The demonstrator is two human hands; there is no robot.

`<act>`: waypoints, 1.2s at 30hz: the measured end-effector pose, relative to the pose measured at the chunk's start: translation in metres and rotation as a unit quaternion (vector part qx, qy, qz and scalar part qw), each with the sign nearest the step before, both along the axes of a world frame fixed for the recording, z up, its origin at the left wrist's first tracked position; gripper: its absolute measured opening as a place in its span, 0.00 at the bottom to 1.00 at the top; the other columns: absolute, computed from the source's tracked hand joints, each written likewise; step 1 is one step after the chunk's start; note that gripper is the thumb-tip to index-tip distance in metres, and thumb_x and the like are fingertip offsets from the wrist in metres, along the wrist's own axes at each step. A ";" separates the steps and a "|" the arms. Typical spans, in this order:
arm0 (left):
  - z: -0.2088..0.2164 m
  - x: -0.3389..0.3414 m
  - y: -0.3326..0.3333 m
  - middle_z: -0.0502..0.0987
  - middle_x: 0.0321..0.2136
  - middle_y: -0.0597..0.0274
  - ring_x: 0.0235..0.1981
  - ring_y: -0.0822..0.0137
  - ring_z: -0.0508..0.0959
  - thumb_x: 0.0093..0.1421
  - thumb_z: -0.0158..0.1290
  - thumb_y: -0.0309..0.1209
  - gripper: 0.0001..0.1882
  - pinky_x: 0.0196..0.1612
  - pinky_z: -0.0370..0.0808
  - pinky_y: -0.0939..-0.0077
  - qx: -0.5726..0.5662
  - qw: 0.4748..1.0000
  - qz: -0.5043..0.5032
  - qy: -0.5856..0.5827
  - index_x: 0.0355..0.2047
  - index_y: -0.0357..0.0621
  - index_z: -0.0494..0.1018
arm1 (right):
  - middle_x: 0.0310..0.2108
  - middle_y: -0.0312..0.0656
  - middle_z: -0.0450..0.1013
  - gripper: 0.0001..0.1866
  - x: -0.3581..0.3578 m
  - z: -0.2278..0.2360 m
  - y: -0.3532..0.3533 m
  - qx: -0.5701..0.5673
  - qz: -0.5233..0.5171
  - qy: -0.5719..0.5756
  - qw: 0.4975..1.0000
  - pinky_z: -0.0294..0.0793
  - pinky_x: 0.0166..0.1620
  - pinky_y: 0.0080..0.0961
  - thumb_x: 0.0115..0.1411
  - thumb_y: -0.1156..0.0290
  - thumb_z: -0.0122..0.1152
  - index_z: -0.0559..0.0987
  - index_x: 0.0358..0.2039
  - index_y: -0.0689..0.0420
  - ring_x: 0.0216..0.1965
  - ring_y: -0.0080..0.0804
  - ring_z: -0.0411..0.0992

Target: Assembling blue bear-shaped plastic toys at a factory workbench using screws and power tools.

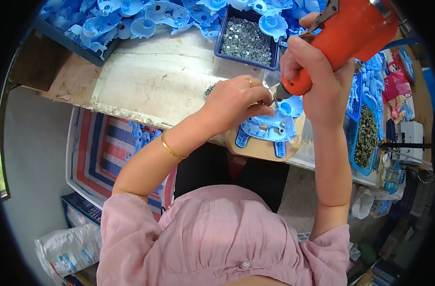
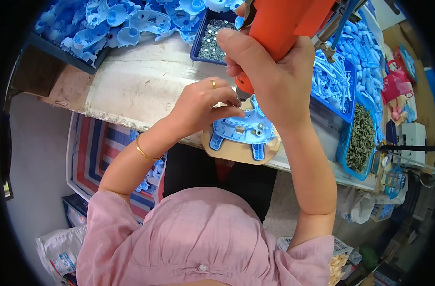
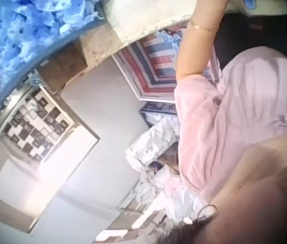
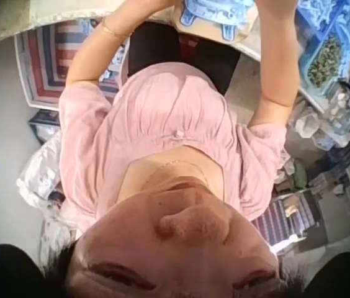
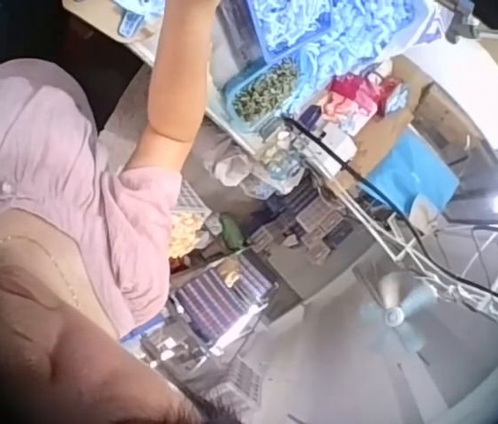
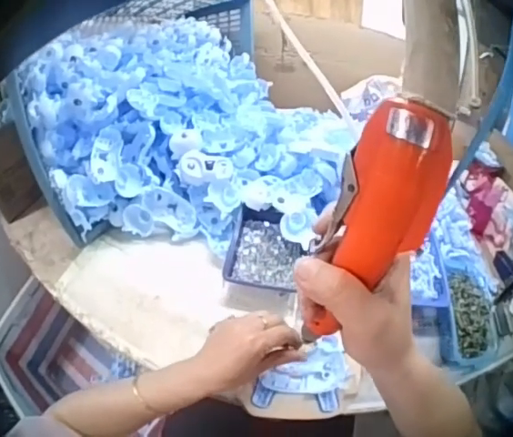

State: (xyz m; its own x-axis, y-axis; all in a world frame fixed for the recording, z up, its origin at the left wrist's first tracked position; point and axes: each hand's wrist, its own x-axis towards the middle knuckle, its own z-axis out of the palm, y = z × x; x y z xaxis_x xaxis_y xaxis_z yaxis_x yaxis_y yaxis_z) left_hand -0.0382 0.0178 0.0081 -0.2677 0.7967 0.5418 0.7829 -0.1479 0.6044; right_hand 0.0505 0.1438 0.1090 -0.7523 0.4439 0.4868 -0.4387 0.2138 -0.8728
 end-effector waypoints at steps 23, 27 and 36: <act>-0.014 0.020 -0.028 0.75 0.50 0.59 0.49 0.56 0.73 0.41 0.72 0.46 0.39 0.52 0.72 0.63 -0.113 0.989 0.048 0.077 0.52 0.42 0.73 | 0.23 0.39 0.73 0.13 0.007 -0.054 -0.015 -0.023 -0.010 -0.043 0.999 0.71 0.26 0.21 0.61 0.79 0.60 0.73 0.46 0.65 0.21 0.21 0.71; -0.017 0.021 -0.028 0.75 0.50 0.59 0.50 0.56 0.73 0.40 0.73 0.45 0.38 0.52 0.72 0.64 -0.125 0.988 0.048 0.074 0.51 0.42 0.73 | 0.23 0.38 0.73 0.09 0.010 -0.057 -0.021 -0.023 -0.032 -0.042 0.998 0.71 0.25 0.20 0.60 0.79 0.61 0.74 0.40 0.64 0.20 0.21 0.71; -0.013 0.023 -0.027 0.75 0.50 0.58 0.51 0.56 0.73 0.40 0.73 0.43 0.39 0.53 0.72 0.62 -0.130 0.987 0.052 0.078 0.51 0.42 0.73 | 0.22 0.36 0.71 0.05 0.008 -0.064 -0.024 -0.031 -0.056 -0.027 0.998 0.69 0.24 0.19 0.60 0.79 0.62 0.74 0.34 0.62 0.20 0.20 0.70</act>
